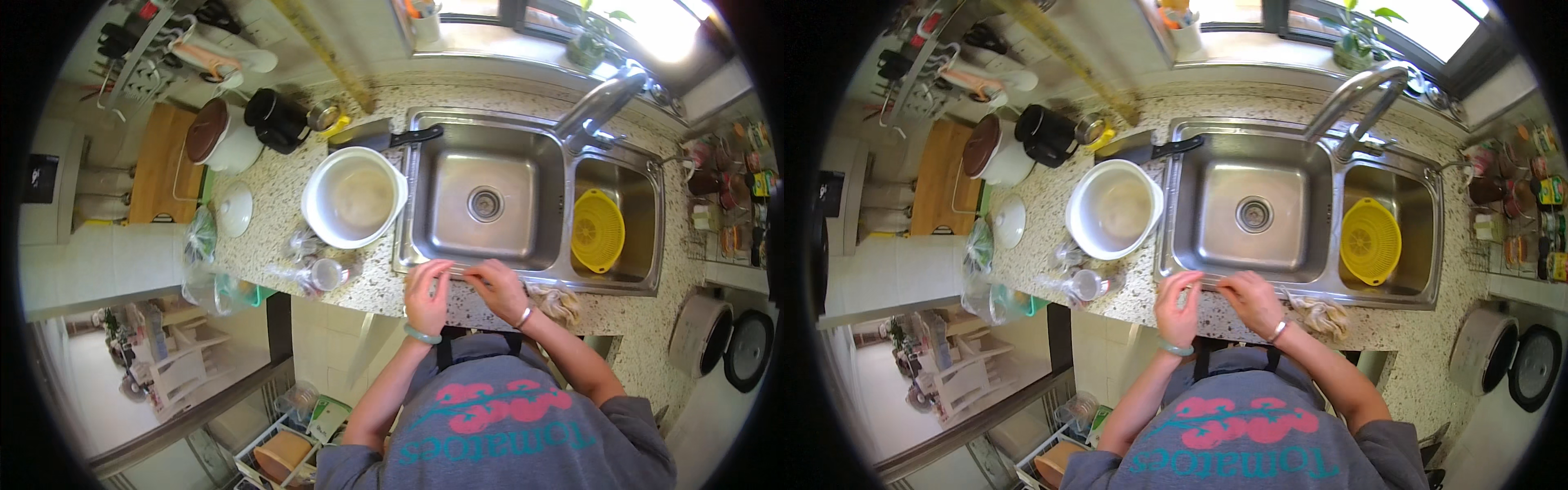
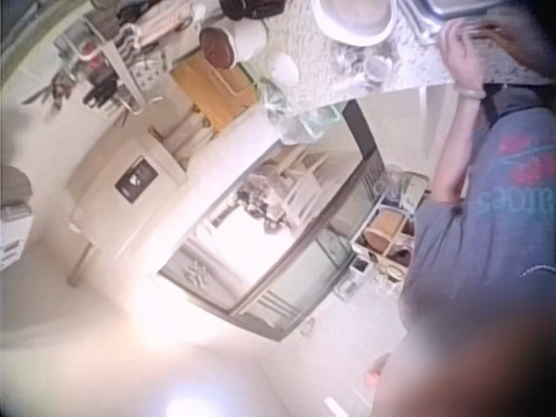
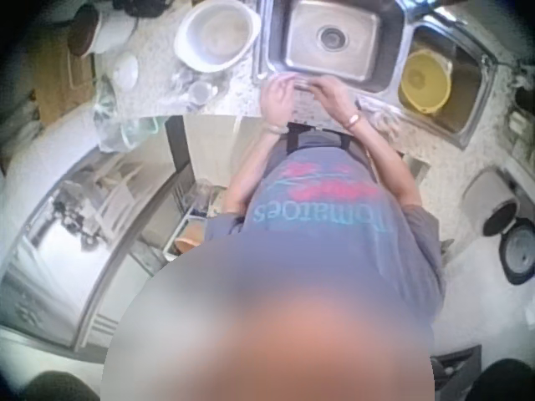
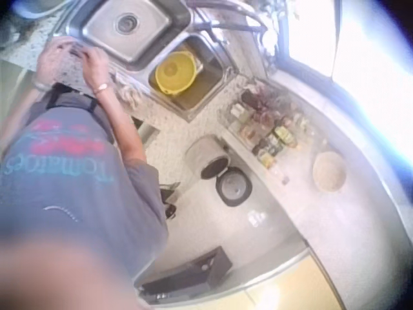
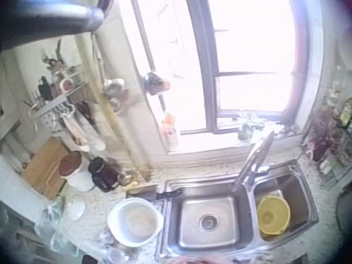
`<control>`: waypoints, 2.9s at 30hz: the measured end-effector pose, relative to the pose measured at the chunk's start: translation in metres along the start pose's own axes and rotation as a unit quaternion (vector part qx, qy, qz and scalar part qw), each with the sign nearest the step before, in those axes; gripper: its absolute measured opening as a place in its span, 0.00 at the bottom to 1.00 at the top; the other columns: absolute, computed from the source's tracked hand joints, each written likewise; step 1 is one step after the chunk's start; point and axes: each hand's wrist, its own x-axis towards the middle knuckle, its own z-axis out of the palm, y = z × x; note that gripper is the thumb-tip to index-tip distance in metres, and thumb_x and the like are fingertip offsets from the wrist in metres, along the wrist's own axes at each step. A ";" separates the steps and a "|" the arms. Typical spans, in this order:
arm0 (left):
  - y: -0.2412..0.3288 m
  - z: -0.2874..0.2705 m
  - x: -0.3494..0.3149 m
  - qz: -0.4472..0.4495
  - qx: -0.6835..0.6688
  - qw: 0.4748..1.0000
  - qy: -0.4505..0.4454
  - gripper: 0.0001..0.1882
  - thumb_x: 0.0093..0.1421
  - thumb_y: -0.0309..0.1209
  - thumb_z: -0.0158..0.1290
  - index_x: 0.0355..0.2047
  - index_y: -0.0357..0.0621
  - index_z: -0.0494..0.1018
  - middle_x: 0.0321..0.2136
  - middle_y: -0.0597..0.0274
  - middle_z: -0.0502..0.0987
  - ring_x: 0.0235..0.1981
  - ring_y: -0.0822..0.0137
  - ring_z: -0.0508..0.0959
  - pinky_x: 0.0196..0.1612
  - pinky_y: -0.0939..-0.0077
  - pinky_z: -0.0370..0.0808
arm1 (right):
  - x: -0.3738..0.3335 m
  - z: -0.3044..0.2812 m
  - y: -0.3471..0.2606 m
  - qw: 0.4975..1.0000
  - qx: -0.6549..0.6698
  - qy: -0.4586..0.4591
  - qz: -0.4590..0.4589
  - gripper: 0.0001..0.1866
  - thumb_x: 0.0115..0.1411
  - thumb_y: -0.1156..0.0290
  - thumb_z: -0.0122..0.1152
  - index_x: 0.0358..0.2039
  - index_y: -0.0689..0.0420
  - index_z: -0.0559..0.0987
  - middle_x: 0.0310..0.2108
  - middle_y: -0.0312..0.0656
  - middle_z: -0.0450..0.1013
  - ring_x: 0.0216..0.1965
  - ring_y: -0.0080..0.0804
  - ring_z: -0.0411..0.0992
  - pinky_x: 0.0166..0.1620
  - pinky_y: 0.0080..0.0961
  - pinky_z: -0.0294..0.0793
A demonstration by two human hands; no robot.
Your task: The person moves a green bowl to a shelf, then opens a small jar and pours its contents into a white bowl. They then open a plastic bag containing red dried chilies and transfer them into a yellow colander in the sink.
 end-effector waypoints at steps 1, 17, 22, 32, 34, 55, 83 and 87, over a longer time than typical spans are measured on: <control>-0.005 -0.015 -0.003 -0.002 0.015 0.999 0.050 0.07 0.59 0.22 0.54 0.39 0.41 0.77 0.40 0.60 0.77 0.41 0.65 0.75 0.44 0.74 0.71 | 0.015 0.015 -0.017 0.998 0.047 -0.037 0.013 0.05 0.55 0.72 0.62 0.33 0.56 0.79 0.28 0.42 0.75 0.35 0.43 0.74 0.37 0.36 0.73; -0.149 -0.126 -0.034 -0.160 -0.078 0.972 0.156 0.44 0.50 0.19 0.60 0.66 0.44 0.51 0.60 0.55 0.62 0.62 0.59 0.63 0.60 0.65 0.63 | 0.109 0.186 -0.116 0.945 -0.197 -0.221 -0.138 0.41 0.48 0.57 0.69 0.62 0.48 0.62 0.54 0.48 0.63 0.48 0.44 0.72 0.40 0.39 0.77; -0.151 -0.118 -0.025 -0.148 -0.223 0.955 0.128 0.47 0.45 0.26 0.67 0.64 0.39 0.54 0.55 0.51 0.68 0.57 0.56 0.68 0.56 0.64 0.66 | 0.103 0.167 -0.122 0.974 -0.075 -0.194 -0.095 0.35 0.50 0.57 0.67 0.57 0.52 0.65 0.48 0.47 0.67 0.44 0.46 0.74 0.39 0.38 0.77; -0.083 -0.086 -0.010 0.065 0.066 0.994 -0.063 0.40 0.41 0.38 0.68 0.53 0.39 0.65 0.46 0.48 0.72 0.48 0.47 0.72 0.52 0.57 0.69 | 0.067 0.074 -0.111 0.977 -0.197 -0.073 -0.019 0.25 0.53 0.53 0.62 0.46 0.55 0.73 0.40 0.42 0.70 0.34 0.40 0.75 0.32 0.32 0.76; -0.071 -0.079 -0.006 0.056 0.038 0.990 -0.124 0.39 0.42 0.37 0.67 0.54 0.40 0.63 0.46 0.47 0.73 0.47 0.47 0.73 0.51 0.57 0.71 | 0.063 0.058 -0.098 0.983 -0.162 -0.004 -0.088 0.19 0.54 0.53 0.61 0.37 0.55 0.74 0.33 0.41 0.67 0.28 0.39 0.74 0.27 0.34 0.74; 0.042 -0.024 0.056 0.050 -0.243 0.855 -0.456 0.43 0.37 0.28 0.73 0.55 0.43 0.65 0.55 0.57 0.63 0.56 0.61 0.69 0.59 0.66 0.66 | 0.015 -0.060 -0.055 0.919 0.389 0.046 -0.035 0.17 0.68 0.62 0.41 0.51 0.59 0.69 0.57 0.49 0.65 0.61 0.40 0.63 0.62 0.37 0.61; 0.098 -0.010 0.100 0.327 0.219 0.865 -0.310 0.40 0.31 0.29 0.69 0.50 0.50 0.71 0.51 0.60 0.67 0.49 0.56 0.70 0.51 0.58 0.67 | -0.008 -0.074 -0.041 0.986 0.147 -0.068 0.029 0.29 0.51 0.81 0.49 0.56 0.53 0.73 0.64 0.51 0.57 0.58 0.47 0.65 0.57 0.36 0.68; 0.084 -0.004 0.105 0.281 0.184 0.889 -0.310 0.42 0.31 0.28 0.70 0.52 0.51 0.70 0.52 0.60 0.67 0.50 0.55 0.70 0.50 0.60 0.68 | -0.015 -0.090 -0.055 0.961 0.244 -0.045 0.124 0.28 0.53 0.83 0.44 0.57 0.60 0.70 0.62 0.49 0.60 0.40 0.37 0.75 0.44 0.31 0.76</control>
